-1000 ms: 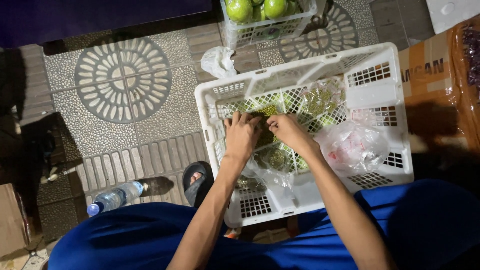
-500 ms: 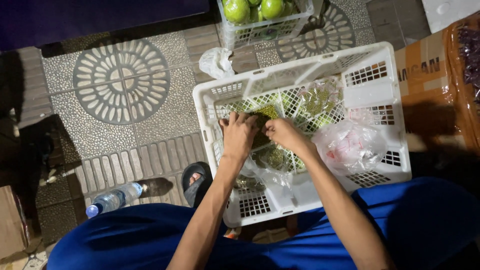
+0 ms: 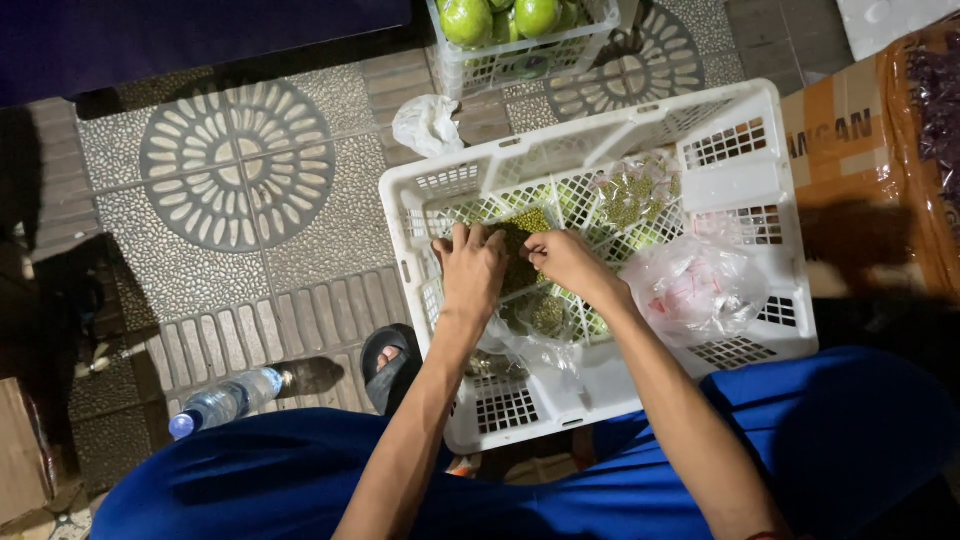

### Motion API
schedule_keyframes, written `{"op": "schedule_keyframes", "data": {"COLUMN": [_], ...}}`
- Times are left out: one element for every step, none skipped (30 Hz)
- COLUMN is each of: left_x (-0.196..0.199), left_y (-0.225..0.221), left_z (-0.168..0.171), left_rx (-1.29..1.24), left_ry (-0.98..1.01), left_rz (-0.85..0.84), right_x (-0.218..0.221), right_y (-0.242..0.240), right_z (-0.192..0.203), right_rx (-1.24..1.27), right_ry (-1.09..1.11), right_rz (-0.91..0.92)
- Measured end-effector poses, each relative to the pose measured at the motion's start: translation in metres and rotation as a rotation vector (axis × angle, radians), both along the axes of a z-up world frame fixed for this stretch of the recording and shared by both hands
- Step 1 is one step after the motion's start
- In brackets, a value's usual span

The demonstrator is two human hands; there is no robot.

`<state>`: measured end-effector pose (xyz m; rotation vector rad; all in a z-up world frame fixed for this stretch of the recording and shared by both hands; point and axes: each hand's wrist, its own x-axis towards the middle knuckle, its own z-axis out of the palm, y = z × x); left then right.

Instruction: Manually filling small plastic bags with green mung beans from a large plastic crate on the floor.

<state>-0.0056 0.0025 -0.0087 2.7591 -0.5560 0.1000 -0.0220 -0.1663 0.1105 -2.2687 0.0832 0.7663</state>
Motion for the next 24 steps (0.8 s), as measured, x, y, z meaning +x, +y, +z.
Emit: {"op": "schedule_keyframes", "data": {"left_x": [0.0, -0.001, -0.002, -0.001, -0.001, 0.0, 0.002, 0.004, 0.006, 0.004, 0.003, 0.001, 0.001, 0.001, 0.0, 0.0, 0.001, 0.001, 0.001, 0.002, 0.003, 0.004, 0.004, 0.003], "left_y": [0.0, 0.0, 0.001, 0.002, 0.003, 0.003, 0.002, 0.001, 0.0, 0.001, 0.002, 0.003, 0.002, 0.002, 0.001, 0.001, 0.0, -0.001, -0.002, -0.003, -0.004, -0.002, -0.001, 0.001], "left_z": [0.001, 0.003, 0.005, 0.012, 0.019, 0.026, 0.017, 0.009, 0.0, 0.016, 0.031, 0.046, 0.05, 0.054, 0.057, 0.059, 0.061, 0.063, 0.066, 0.068, 0.071, 0.077, 0.082, 0.088], "left_rx": [0.0, -0.002, -0.005, -0.005, -0.037, -0.069, -0.069, -0.183, -0.297, -0.297, -0.373, -0.448, -0.448, -0.503, -0.557, -0.556, -0.637, -0.718, -0.718, -0.854, -0.99, -0.99, -1.066, -1.141], "left_ry": [0.0, -0.002, -0.002, -0.002, 0.028, 0.058, 0.057, 0.099, 0.143, 0.142, 0.156, 0.17, 0.17, 0.179, 0.19, 0.191, 0.207, 0.223, 0.223, 0.312, 0.399, 0.396, 0.456, 0.517], "left_rz": [-0.001, -0.005, -0.007, -0.007, -0.012, -0.016, -0.018, -0.004, 0.01, 0.008, 0.024, 0.04, 0.038, 0.042, 0.045, 0.041, 0.035, 0.029, 0.028, 0.024, 0.021, 0.019, 0.002, -0.015], "right_x": [0.0, 0.0, -0.001, -0.001, -0.002, -0.002, 0.0, 0.001, 0.003, 0.006, 0.009, 0.013, 0.012, 0.012, 0.011, 0.008, 0.006, 0.004, 0.004, 0.002, 0.003, 0.006, 0.008, 0.009], "right_y": [0.0, -0.001, -0.001, 0.0, 0.0, 0.001, -0.002, -0.004, -0.007, -0.008, -0.01, -0.011, -0.013, -0.016, -0.018, -0.017, -0.017, -0.016, -0.017, -0.017, -0.018, -0.021, -0.024, -0.028], "right_z": [-0.002, -0.003, -0.005, -0.002, 0.0, 0.003, -0.002, -0.007, -0.012, -0.013, -0.014, -0.014, -0.019, -0.023, -0.028, -0.028, -0.028, -0.027, -0.031, -0.035, -0.039, -0.042, -0.046, -0.05], "right_rx": [0.0, -0.006, -0.013, -0.013, -0.001, 0.011, 0.011, 0.019, 0.027, 0.027, 0.044, 0.062, 0.061, 0.073, 0.085, 0.085, 0.102, 0.118, 0.118, 0.151, 0.184, 0.184, 0.308, 0.432], "right_ry": [0.0, 0.002, 0.004, 0.004, -0.007, -0.019, -0.021, -0.022, -0.023, -0.024, -0.035, -0.047, -0.048, -0.088, -0.127, -0.128, -0.162, -0.197, -0.198, -0.264, -0.333, -0.336, -0.266, -0.194], "right_rz": [-0.001, 0.0, 0.002, 0.002, 0.005, 0.008, 0.006, -0.031, -0.068, -0.07, -0.082, -0.094, -0.095, -0.103, -0.112, -0.116, -0.13, -0.143, -0.145, -0.184, -0.222, -0.222, -0.277, -0.33]}}
